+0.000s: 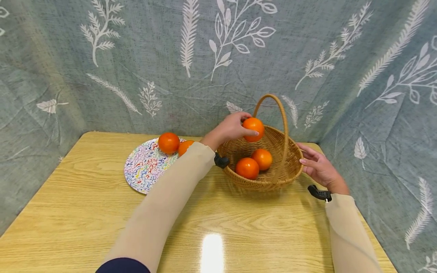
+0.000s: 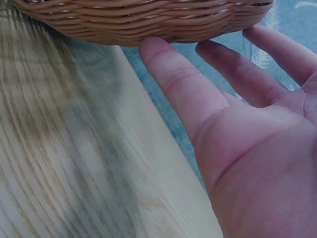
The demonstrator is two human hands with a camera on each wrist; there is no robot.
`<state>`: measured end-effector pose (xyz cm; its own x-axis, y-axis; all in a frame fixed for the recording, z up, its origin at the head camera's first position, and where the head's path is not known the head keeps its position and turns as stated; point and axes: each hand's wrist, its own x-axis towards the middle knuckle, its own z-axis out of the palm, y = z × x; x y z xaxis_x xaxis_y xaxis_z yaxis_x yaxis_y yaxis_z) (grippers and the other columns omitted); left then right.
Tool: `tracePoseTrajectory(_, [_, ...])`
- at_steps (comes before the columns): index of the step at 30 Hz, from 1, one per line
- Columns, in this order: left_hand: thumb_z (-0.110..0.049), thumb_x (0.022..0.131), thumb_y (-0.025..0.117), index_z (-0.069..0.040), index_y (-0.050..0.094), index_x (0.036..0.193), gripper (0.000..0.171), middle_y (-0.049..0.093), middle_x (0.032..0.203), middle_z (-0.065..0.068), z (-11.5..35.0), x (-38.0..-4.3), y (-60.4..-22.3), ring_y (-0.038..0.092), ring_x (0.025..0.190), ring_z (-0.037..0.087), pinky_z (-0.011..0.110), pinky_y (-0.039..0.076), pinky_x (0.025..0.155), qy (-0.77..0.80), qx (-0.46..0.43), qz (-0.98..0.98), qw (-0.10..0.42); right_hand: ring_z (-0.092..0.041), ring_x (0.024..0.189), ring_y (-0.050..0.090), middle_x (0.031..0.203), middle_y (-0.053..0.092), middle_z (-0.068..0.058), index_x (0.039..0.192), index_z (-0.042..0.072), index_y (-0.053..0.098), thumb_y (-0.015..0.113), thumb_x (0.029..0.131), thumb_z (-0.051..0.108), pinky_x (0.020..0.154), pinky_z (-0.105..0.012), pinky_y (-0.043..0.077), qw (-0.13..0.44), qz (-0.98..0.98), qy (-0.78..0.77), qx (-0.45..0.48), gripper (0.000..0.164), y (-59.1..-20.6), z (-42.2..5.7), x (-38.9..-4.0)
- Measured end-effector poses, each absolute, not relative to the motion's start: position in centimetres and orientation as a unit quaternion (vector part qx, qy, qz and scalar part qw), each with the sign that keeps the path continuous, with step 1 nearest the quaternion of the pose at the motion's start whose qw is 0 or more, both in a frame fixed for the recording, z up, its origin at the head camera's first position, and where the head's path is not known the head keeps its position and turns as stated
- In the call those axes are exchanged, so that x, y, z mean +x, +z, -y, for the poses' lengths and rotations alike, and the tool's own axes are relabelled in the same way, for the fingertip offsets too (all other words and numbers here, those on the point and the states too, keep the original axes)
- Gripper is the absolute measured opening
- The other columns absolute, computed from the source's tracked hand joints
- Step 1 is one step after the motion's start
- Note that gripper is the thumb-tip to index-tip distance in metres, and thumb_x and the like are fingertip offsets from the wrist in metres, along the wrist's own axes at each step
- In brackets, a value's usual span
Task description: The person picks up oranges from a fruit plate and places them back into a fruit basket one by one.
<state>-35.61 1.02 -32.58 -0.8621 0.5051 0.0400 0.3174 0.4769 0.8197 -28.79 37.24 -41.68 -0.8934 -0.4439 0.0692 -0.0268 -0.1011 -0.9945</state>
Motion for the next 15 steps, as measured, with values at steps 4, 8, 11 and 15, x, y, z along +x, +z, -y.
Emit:
tracePoseTrajectory(4, [-0.032,0.093,0.078,-0.008,0.050,0.149,0.067,0.058,0.141,0.012,-1.8,-36.0,-32.4,0.059,0.122,0.026,0.040,0.053,0.101,0.454,0.246,-0.849,0.113,-0.013,0.125,0.063,0.146,0.054,-0.001,0.164,0.003,0.017,0.046,0.105,-0.005,0.095,-0.030,0.060,0.143,-0.654,-0.721,-0.179,0.065,-41.5,-37.2,-28.7])
tracePoseTrajectory(8, [-0.029,0.092,0.078,-0.006,0.053,0.145,0.064,0.061,0.138,0.013,-2.5,-36.3,-32.7,0.061,0.120,0.026,0.038,0.054,0.099,0.448,0.247,-0.851,0.122,-0.013,0.125,0.063,0.147,0.054,-0.001,0.164,0.003,0.018,0.046,0.105,-0.004,0.095,-0.030,0.059,0.145,-0.652,-0.722,-0.178,0.065,-41.4,-37.1,-28.6])
tracePoseTrajectory(11, [-0.029,0.093,0.078,-0.005,0.055,0.144,0.061,0.062,0.136,0.012,-3.0,-36.6,-33.1,0.062,0.117,0.025,0.037,0.054,0.098,0.430,0.247,-0.859,0.126,-0.014,0.126,0.062,0.147,0.054,-0.001,0.164,0.002,0.016,0.046,0.105,-0.004,0.096,-0.030,0.059,0.147,-0.650,-0.723,-0.181,0.066,-41.4,-37.1,-28.7])
tracePoseTrajectory(15, [-0.031,0.094,0.076,-0.005,0.057,0.143,0.059,0.063,0.136,0.011,-3.5,-36.8,-33.8,0.062,0.118,0.026,0.038,0.054,0.099,0.406,0.247,-0.870,0.132,-0.014,0.127,0.062,0.147,0.054,0.000,0.164,0.001,0.016,0.047,0.105,-0.004,0.096,-0.031,0.059,0.146,-0.650,-0.724,-0.178,0.067,-41.5,-37.1,-28.6])
